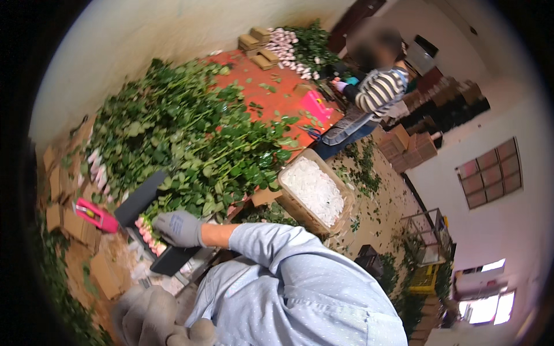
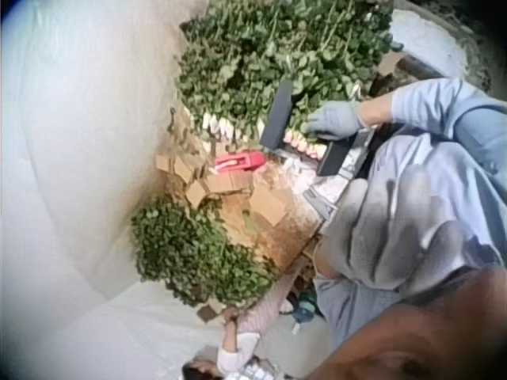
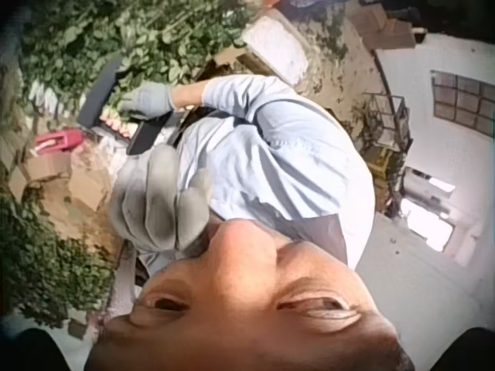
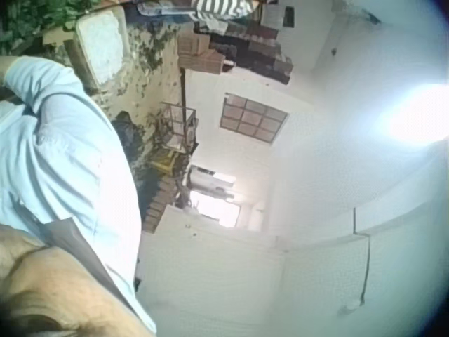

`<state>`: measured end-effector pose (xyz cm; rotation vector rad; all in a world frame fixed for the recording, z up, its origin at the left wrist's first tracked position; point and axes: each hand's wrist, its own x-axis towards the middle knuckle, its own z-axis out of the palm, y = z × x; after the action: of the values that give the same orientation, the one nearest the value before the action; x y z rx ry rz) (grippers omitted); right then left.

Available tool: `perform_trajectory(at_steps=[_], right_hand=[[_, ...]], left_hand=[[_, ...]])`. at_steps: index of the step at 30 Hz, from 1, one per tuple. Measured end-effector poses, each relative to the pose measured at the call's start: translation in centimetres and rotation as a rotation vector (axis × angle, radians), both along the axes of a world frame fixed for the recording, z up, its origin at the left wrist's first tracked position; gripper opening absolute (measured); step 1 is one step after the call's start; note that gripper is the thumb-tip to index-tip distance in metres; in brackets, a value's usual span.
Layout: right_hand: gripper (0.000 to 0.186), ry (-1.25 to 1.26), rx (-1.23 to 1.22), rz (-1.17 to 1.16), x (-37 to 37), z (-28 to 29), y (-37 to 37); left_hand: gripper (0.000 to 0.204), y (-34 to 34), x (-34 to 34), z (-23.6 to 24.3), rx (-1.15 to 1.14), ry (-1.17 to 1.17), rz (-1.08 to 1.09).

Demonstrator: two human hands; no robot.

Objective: The person arranges white tulips and green foliage into a gray rectangular container. They place the stems into the container, adjust the arrangement, and use a stapler to secure the stems. The person also handles cardboard pieces and a pink tool during the process.

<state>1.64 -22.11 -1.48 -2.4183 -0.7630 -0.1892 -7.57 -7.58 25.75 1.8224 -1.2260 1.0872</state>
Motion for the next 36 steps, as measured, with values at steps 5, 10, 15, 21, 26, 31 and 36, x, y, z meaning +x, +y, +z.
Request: perform_trajectory(at_steps=[5, 10, 15, 21, 26, 31, 36], right_hand=[[0.036, -0.018, 0.062, 0.025, 0.7, -1.5, 0.6], [0.032, -0.179, 0.540, 0.000, -0.5, 0.8, -0.3], [0.032, -0.134, 0.471, 0.055, -6.3, 3.5, -3.1], [0.067, -0.083, 0.146, 0.318, -10.5, 1.7, -4.8], [0.091, -0.154, -0.153, 0.502, -10.6, 4.9, -5.2], [0.043, -0.329, -0.335, 0.394, -7.1, 7.9, -5.1], [0.012, -0.307, -0.434, 0.205, 1.5, 11.9, -2.0]], left_hand=[[0.042, 2.2, 0.0, -8.4, 0.152, 0.302, 0.304], [0.073, 5.9, -0.4, -22.2, -0.112, 1.240, 0.586], [0.085, 4.7, -1.5, -26.4, -0.114, 1.456, 0.784], [0.088, 6.2, -4.3, -31.0, -0.573, 1.607, 0.632], [0.071, 3.0, -6.8, -21.9, -0.748, 1.668, 0.529], [0.062, 3.5, -5.7, -19.2, -0.805, 1.420, 0.613], [0.025, 5.5, -0.6, -16.7, -0.595, 1.071, 0.602]])
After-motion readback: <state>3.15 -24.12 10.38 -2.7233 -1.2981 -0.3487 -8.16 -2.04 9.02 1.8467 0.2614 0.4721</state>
